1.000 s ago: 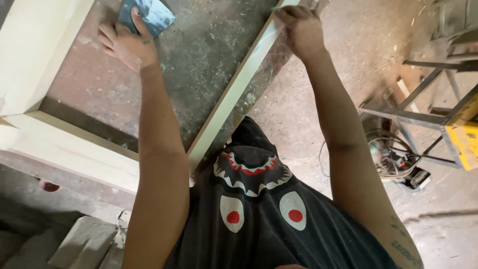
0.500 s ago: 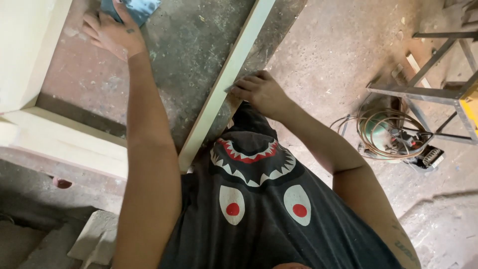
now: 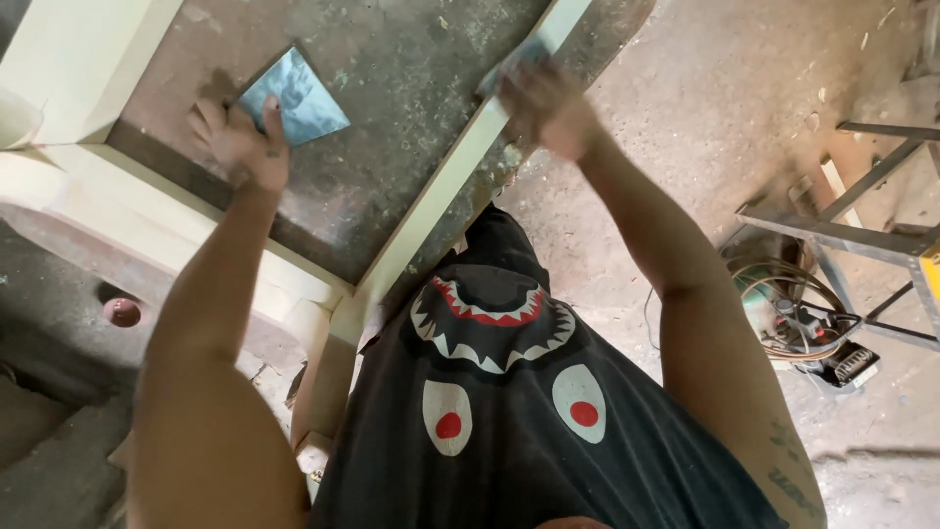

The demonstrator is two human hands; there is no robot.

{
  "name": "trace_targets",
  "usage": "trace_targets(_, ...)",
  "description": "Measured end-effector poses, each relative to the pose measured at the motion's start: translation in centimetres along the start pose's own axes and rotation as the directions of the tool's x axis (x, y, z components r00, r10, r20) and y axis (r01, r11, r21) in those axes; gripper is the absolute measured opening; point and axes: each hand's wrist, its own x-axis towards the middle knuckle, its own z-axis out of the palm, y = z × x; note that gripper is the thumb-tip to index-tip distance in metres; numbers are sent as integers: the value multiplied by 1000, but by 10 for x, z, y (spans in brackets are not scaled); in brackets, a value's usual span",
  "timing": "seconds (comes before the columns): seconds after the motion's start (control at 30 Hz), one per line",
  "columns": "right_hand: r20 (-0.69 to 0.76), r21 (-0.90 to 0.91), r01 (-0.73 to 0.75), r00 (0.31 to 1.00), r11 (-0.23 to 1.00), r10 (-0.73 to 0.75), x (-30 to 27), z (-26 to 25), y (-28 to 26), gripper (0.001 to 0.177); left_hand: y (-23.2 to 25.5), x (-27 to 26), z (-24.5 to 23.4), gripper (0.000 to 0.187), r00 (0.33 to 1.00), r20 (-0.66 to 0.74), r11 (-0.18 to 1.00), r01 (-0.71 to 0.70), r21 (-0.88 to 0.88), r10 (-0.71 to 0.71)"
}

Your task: The person sands the edges and surfaces of a light-colored wooden frame using a sanding block. They move along the frame, sanding different sections while holding the block in their right hand.

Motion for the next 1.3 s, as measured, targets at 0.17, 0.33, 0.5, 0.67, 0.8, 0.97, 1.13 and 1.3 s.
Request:
trace_targets(0.17, 270, -237, -213, 923, 948, 275, -36, 39, 78, 61, 7, 5, 11, 85, 994, -14, 992, 107, 64, -107)
trace_targets(0.33, 272, -189, -280, 906, 941, 325, -24, 13, 41, 62, 8, 9, 11, 81, 993, -71, 995, 96, 15, -95)
trace_targets(0.5, 361, 52, -306, 893, 951, 268, 4, -30, -38, 47, 10, 5, 7, 78, 988, -150, 999, 22, -49, -29)
trace_targets(0.67, 397, 56, -291, 884, 955, 247, -14, -30, -92, 55, 16, 8, -2, 76, 979, -205, 999, -5, -47, -5)
trace_targets(0.8, 389, 180, -206, 913, 962, 123, -15, -53, -125, 45, 14, 8, -2, 76, 989, -150, 998, -3, -61, -7)
trace_targets(0.97, 329, 135, -183, 935, 974, 131, -5, -61, -100, 46, 6, 1, 18, 78, 973, -226, 996, 20, -87, -39)
trace_targets(1.13, 199, 168, 16, 979, 986, -50, -7, -24, -77, 45, 0, 10, -13, 41, 945, 162, 840, 328, -432, -285)
trace_targets(1.3, 647, -291, -366, 605, 884, 464, -29, 38, -3, 86, -24, -7, -98, 28, 999, -29, 960, -46, -276, 39)
